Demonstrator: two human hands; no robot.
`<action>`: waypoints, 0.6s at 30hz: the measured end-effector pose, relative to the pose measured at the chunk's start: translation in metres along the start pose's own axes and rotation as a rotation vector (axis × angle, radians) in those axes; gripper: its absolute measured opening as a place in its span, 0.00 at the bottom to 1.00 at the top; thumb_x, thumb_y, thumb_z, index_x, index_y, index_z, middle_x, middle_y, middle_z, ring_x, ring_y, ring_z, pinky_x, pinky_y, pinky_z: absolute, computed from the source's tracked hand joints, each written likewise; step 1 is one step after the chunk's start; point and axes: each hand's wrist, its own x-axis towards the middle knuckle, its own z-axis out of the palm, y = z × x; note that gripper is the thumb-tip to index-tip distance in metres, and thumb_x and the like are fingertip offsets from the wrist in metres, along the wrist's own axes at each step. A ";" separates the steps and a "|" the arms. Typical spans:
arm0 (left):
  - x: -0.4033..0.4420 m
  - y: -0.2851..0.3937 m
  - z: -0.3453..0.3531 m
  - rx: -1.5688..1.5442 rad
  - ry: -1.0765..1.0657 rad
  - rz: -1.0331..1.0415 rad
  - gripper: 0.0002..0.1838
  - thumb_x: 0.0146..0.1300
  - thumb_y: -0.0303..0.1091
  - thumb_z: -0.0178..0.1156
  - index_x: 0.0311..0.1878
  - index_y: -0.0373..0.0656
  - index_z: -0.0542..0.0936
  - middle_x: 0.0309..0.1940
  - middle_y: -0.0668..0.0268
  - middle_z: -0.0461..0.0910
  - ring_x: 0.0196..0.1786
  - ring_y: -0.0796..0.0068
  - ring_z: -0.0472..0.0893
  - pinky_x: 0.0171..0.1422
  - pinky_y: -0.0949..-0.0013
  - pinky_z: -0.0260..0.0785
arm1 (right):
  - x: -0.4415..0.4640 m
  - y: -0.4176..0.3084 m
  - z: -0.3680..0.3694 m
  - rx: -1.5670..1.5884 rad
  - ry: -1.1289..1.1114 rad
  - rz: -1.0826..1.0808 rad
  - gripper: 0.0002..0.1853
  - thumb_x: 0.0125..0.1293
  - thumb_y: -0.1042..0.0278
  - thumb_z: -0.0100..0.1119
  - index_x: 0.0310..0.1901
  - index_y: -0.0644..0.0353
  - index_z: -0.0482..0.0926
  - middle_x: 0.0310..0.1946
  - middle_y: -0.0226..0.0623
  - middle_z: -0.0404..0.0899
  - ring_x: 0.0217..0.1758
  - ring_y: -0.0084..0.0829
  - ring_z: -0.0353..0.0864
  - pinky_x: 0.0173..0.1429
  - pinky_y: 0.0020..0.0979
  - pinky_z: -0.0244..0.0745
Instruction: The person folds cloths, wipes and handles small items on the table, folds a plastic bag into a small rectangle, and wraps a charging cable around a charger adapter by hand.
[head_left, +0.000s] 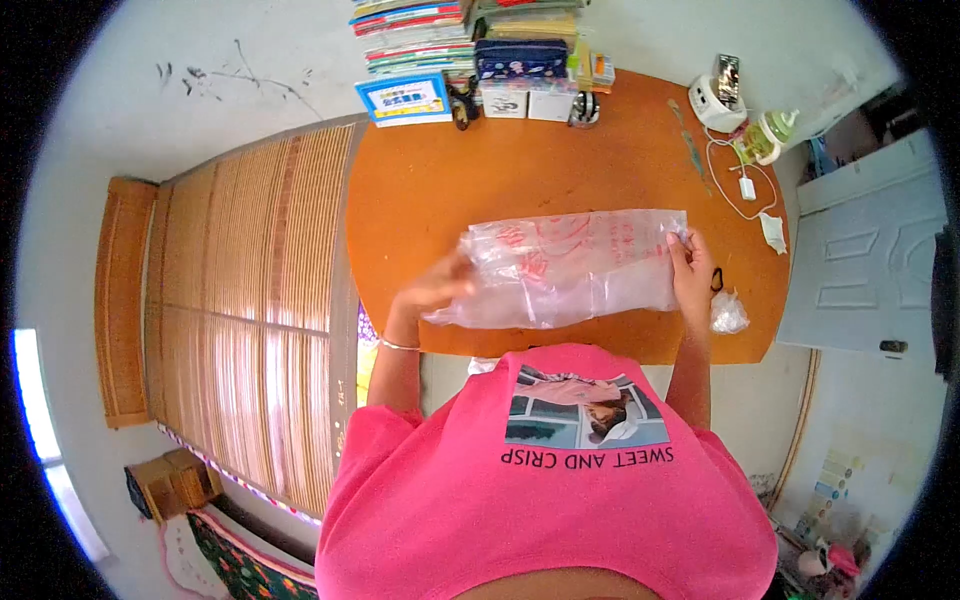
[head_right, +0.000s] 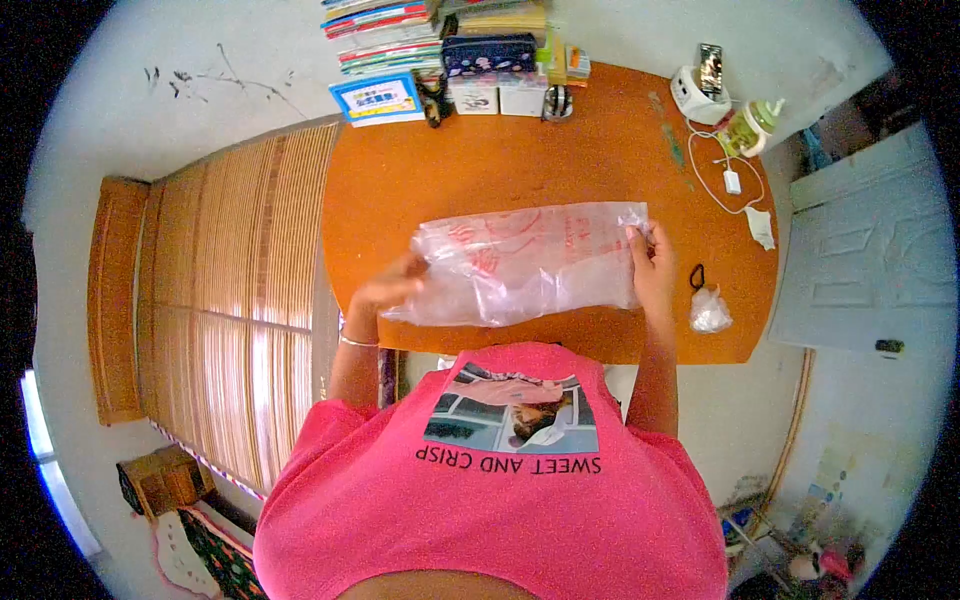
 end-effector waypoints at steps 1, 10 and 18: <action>-0.001 -0.007 -0.006 0.332 -0.149 -0.180 0.25 0.52 0.34 0.65 0.52 0.35 0.71 0.42 0.68 0.73 0.45 0.79 0.69 0.48 0.73 0.64 | 0.002 0.005 0.003 -0.013 -0.002 0.007 0.09 0.64 0.66 0.54 0.39 0.63 0.73 0.25 0.29 0.74 0.28 0.18 0.69 0.34 0.24 0.64; -0.060 -0.069 -0.093 0.358 -0.088 -0.348 0.13 0.53 0.24 0.57 0.44 0.34 0.77 0.35 0.71 0.77 0.38 0.84 0.72 0.44 0.78 0.66 | 0.020 0.060 0.054 -0.363 -0.157 -0.038 0.14 0.65 0.60 0.51 0.43 0.61 0.71 0.29 0.42 0.76 0.31 0.37 0.75 0.37 0.32 0.69; -0.115 -0.094 -0.118 0.241 0.484 -0.161 0.10 0.53 0.22 0.57 0.40 0.35 0.79 0.33 0.70 0.78 0.35 0.81 0.76 0.42 0.76 0.68 | 0.046 0.078 0.169 -0.403 -0.245 -0.167 0.21 0.66 0.54 0.48 0.50 0.62 0.68 0.49 0.50 0.72 0.49 0.50 0.72 0.52 0.42 0.67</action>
